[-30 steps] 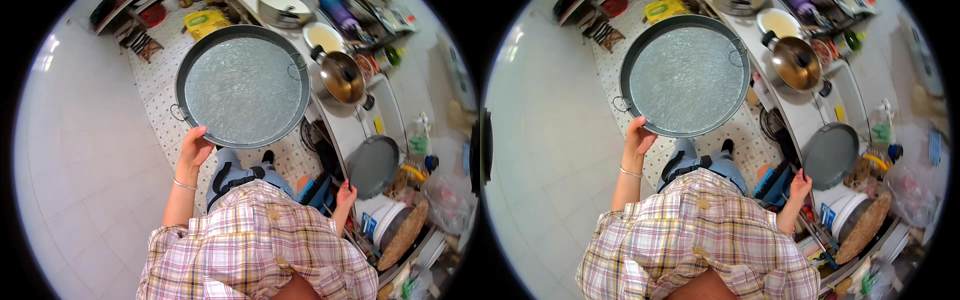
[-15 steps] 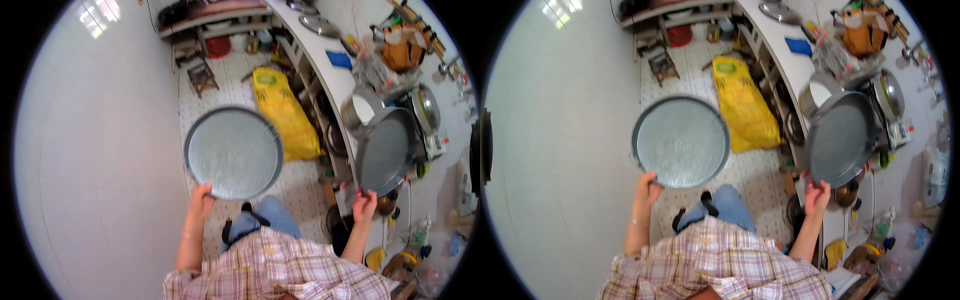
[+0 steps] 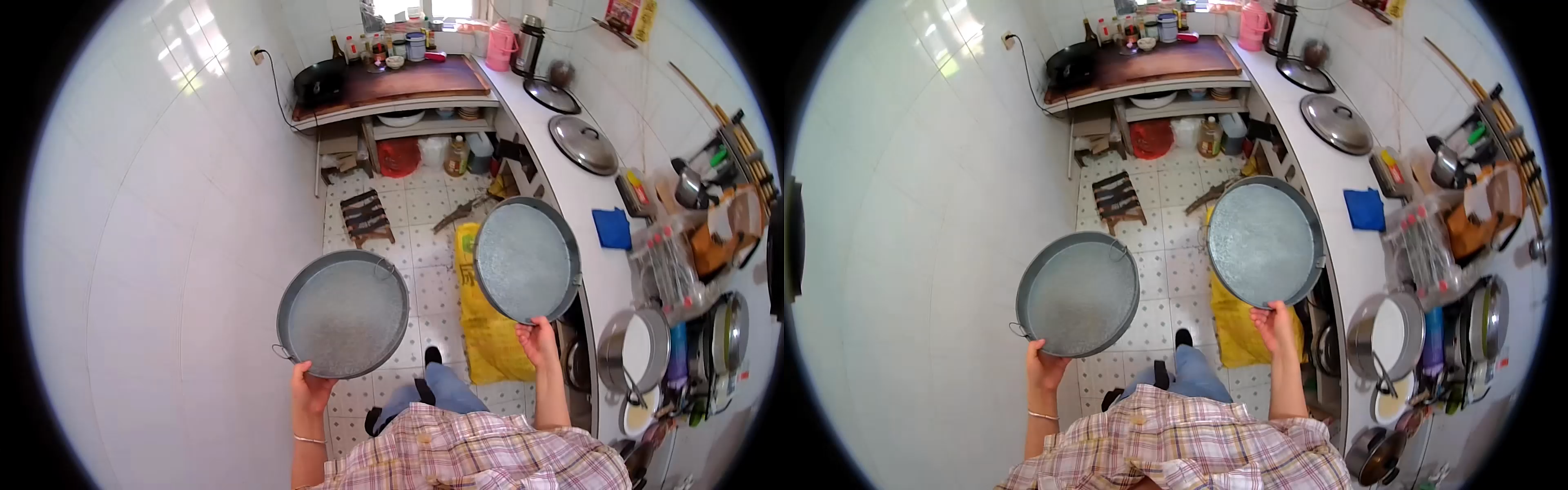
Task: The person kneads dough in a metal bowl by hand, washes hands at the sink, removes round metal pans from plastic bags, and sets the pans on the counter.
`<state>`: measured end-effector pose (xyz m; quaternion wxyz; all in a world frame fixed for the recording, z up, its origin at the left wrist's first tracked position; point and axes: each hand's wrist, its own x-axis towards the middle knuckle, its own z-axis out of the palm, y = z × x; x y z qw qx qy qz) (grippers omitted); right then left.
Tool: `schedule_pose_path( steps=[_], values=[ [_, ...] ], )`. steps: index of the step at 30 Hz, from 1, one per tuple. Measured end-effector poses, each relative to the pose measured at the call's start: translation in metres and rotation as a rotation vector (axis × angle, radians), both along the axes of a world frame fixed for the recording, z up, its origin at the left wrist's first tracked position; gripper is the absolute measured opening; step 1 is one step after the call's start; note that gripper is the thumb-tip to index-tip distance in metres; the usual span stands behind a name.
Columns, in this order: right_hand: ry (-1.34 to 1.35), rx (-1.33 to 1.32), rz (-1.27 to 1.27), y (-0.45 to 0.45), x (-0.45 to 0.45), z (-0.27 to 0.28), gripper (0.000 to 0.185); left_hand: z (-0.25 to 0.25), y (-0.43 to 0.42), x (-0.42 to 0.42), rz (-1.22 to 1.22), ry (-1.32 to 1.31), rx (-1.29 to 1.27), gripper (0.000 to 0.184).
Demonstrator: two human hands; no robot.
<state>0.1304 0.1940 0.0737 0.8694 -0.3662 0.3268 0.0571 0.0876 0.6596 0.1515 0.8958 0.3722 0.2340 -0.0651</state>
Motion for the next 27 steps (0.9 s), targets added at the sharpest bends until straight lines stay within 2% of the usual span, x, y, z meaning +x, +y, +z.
schedule_pose_path(
  steps=[4,7,12,13,15,19,21,24,27],
  values=[
    [0.036,0.059,0.031,0.022,0.127,0.016,0.025,-0.018,0.0,0.091,0.06,0.0,-0.032,0.054],
    [-0.053,0.108,0.118,0.024,0.222,-0.004,0.028,-0.021,-0.003,0.178,0.107,-0.031,-0.045,0.049],
    [-0.026,0.068,0.084,0.022,0.366,-0.005,0.025,-0.037,0.003,0.322,0.077,-0.068,-0.026,0.046],
    [-0.099,0.025,0.089,0.018,0.395,-0.011,0.025,-0.045,0.009,0.352,0.078,-0.038,-0.032,0.046],
    [0.011,-0.004,0.034,0.015,0.448,-0.009,0.025,-0.06,0.023,0.42,-0.018,-0.011,0.028,0.042],
    [0.046,-0.046,-0.058,0.002,0.565,-0.017,0.023,-0.075,0.016,0.576,-0.147,0.032,0.052,0.036],
    [0.039,-0.022,-0.055,-0.001,0.607,-0.012,0.023,-0.075,0.013,0.637,-0.232,0.084,0.053,0.027],
    [0.044,0.014,-0.062,-0.014,0.663,-0.013,0.023,-0.065,-0.01,0.714,-0.292,0.061,0.068,0.028],
    [0.03,-0.058,-0.064,-0.025,0.732,-0.027,0.024,-0.087,-0.025,0.8,-0.259,0.063,0.105,0.032]
  ],
)
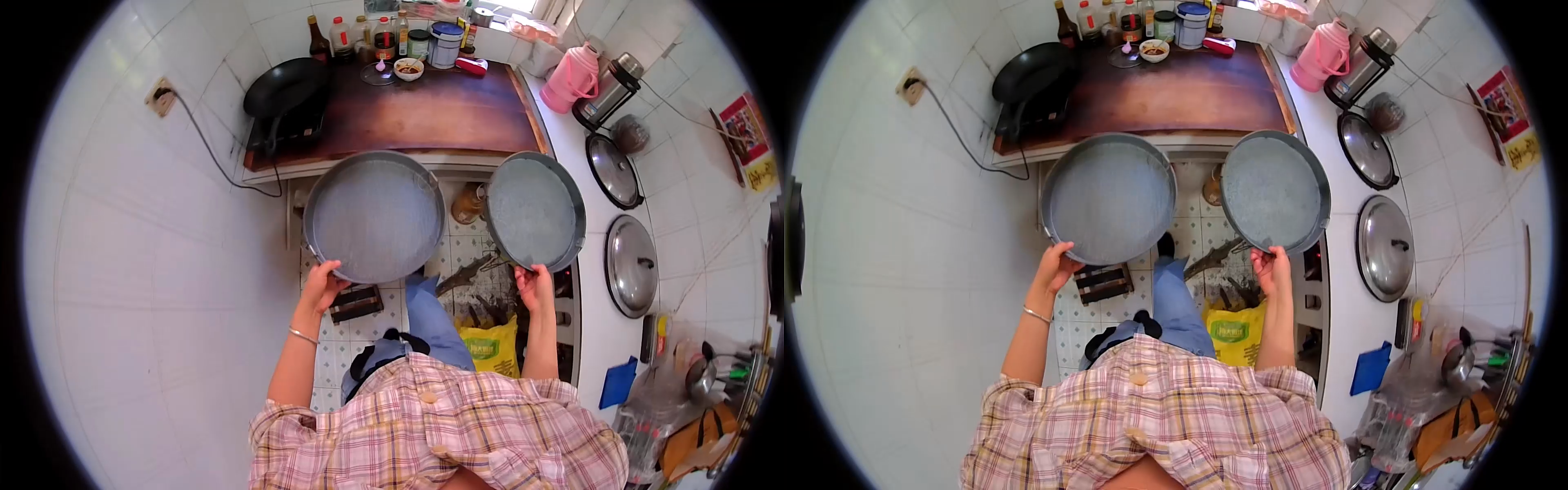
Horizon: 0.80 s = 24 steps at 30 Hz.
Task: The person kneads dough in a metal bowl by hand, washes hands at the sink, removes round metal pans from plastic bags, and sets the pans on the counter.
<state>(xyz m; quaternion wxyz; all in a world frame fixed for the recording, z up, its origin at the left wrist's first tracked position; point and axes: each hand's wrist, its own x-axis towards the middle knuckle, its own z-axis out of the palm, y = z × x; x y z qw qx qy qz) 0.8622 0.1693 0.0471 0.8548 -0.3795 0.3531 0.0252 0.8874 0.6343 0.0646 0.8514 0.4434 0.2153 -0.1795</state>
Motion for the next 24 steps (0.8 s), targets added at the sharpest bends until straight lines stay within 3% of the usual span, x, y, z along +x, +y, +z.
schedule_pose_path(
  steps=[7,12,17,24],
  values=[
    [0.08,0.05,0.101,-0.038,0.217,-0.059,0.024,-0.06,-0.045,0.186,0.139,0.067,0.02,0.036],
    [0.165,0.06,0.179,-0.052,0.342,-0.082,0.025,-0.095,-0.065,0.263,0.264,0.18,0.007,0.038],
    [0.199,0.015,0.285,-0.057,0.416,-0.105,0.026,-0.112,-0.071,0.319,0.4,0.243,-0.015,0.039],
    [0.217,-0.043,0.362,-0.055,0.444,-0.116,0.025,-0.115,-0.079,0.366,0.446,0.268,0.012,0.039]
  ],
)
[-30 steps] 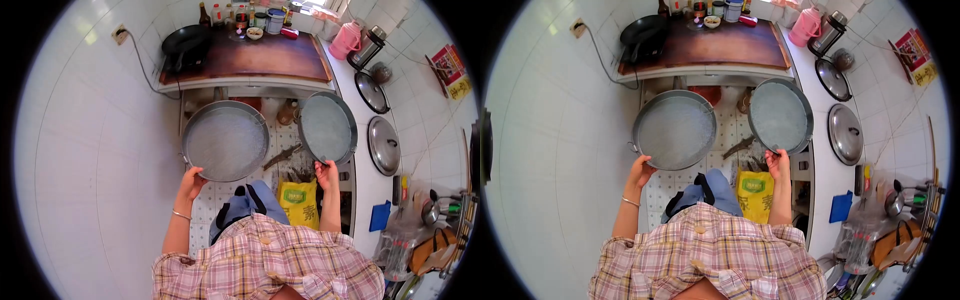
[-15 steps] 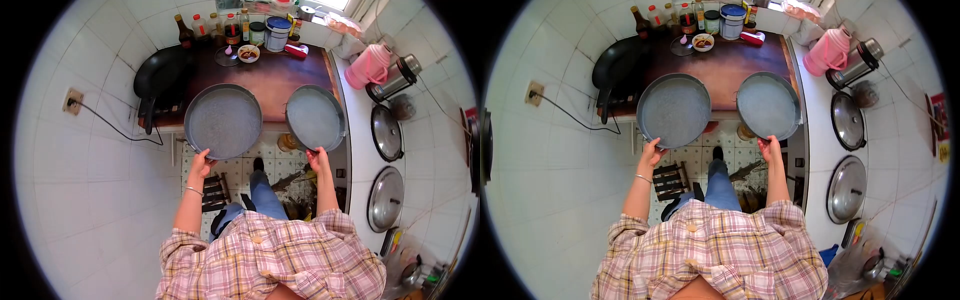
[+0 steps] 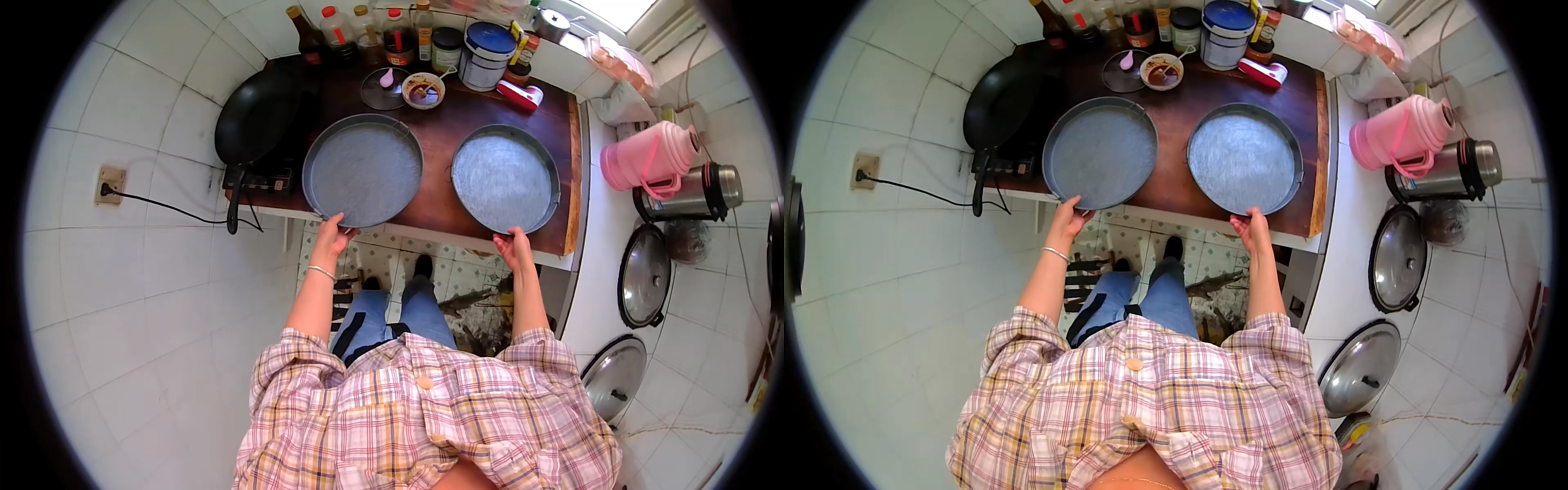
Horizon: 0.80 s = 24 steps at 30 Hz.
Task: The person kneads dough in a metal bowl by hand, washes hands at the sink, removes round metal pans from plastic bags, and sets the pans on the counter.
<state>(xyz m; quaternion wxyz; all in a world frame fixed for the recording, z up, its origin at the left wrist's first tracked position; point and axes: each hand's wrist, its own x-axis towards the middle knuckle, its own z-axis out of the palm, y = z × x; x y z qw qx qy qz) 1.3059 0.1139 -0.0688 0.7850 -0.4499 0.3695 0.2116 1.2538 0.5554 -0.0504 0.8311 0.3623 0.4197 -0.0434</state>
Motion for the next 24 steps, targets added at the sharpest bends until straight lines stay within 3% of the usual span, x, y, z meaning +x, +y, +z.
schedule_pose_path(
  steps=[16,24],
  values=[
    [0.045,0.003,0.164,0.02,-0.002,0.004,0.027,-0.026,0.005,0.016,0.112,0.037,-0.051,0.042],
    [0.102,-0.009,0.088,0.042,-0.007,0.012,0.026,-0.022,0.006,0.012,0.049,0.06,0.006,0.039]
  ],
)
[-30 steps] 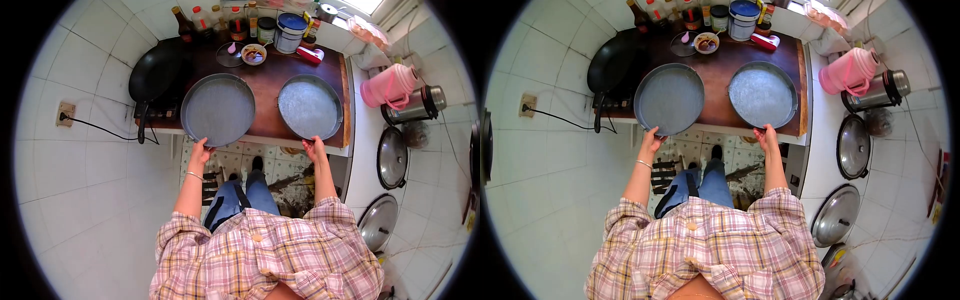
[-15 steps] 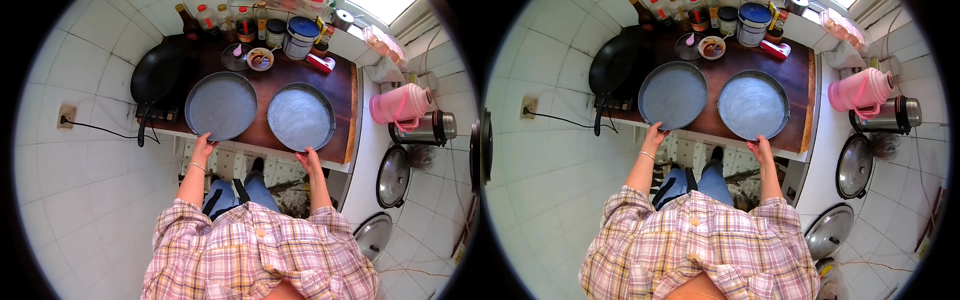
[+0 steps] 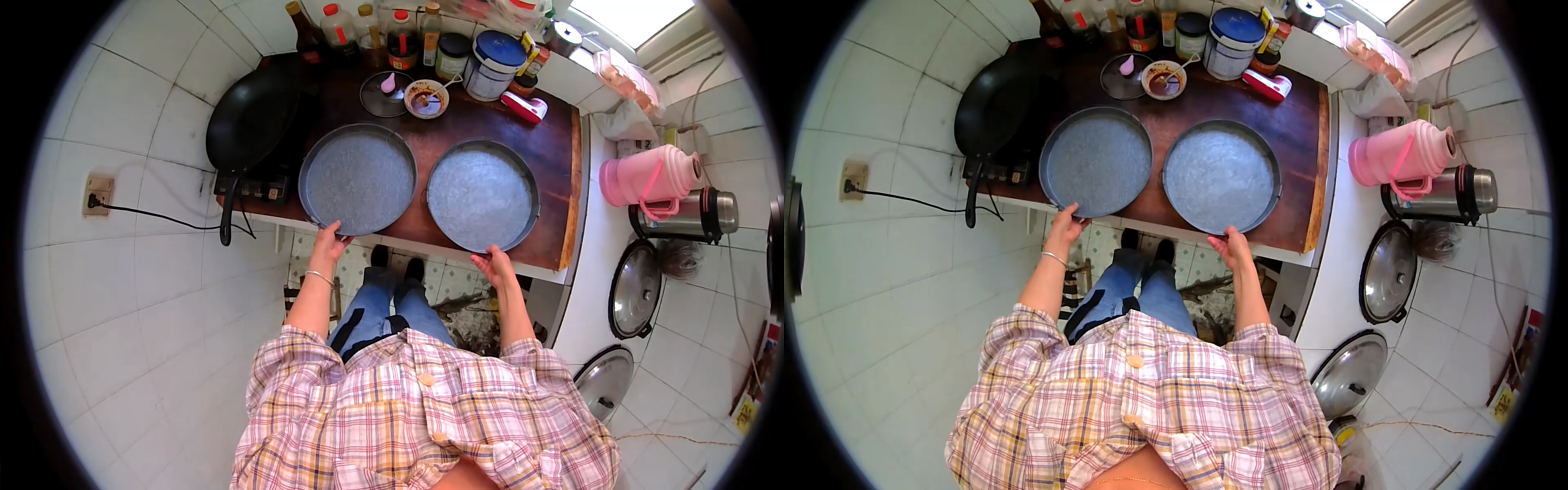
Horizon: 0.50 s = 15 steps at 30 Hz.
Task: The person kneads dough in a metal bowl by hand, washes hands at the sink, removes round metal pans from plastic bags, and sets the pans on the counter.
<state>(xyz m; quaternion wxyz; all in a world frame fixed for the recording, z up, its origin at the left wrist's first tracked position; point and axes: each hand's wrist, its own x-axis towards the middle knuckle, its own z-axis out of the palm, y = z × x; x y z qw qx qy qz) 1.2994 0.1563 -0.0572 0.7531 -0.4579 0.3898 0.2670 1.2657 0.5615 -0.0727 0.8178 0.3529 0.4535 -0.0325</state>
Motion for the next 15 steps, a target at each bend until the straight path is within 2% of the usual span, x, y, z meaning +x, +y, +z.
schedule_pose_path(
  steps=[7,10,11,12,13,15],
  values=[
    [0.026,0.024,-0.07,0.018,-0.006,0.005,0.027,-0.005,0.001,0.006,-0.072,-0.037,-0.047,0.035],
    [0.086,-0.055,0.019,0.019,-0.013,0.009,0.035,-0.01,0.007,0.01,-0.184,-0.032,0.008,0.03],
    [0.083,-0.065,0.004,0.025,-0.012,0.021,0.035,0.005,0.006,0.012,-0.264,0.067,0.16,0.029],
    [0.075,-0.181,0.277,0.033,-0.008,0.048,0.038,0.012,0.004,0.017,-0.352,0.157,0.31,0.033],
    [0.075,-0.301,0.548,0.039,-0.002,0.071,0.041,0.007,0.005,0.022,-0.379,0.142,0.294,0.033],
    [-0.12,-0.37,0.661,0.06,0.032,0.089,0.037,-0.006,0.018,0.019,-0.622,0.261,0.627,0.047]
  ],
)
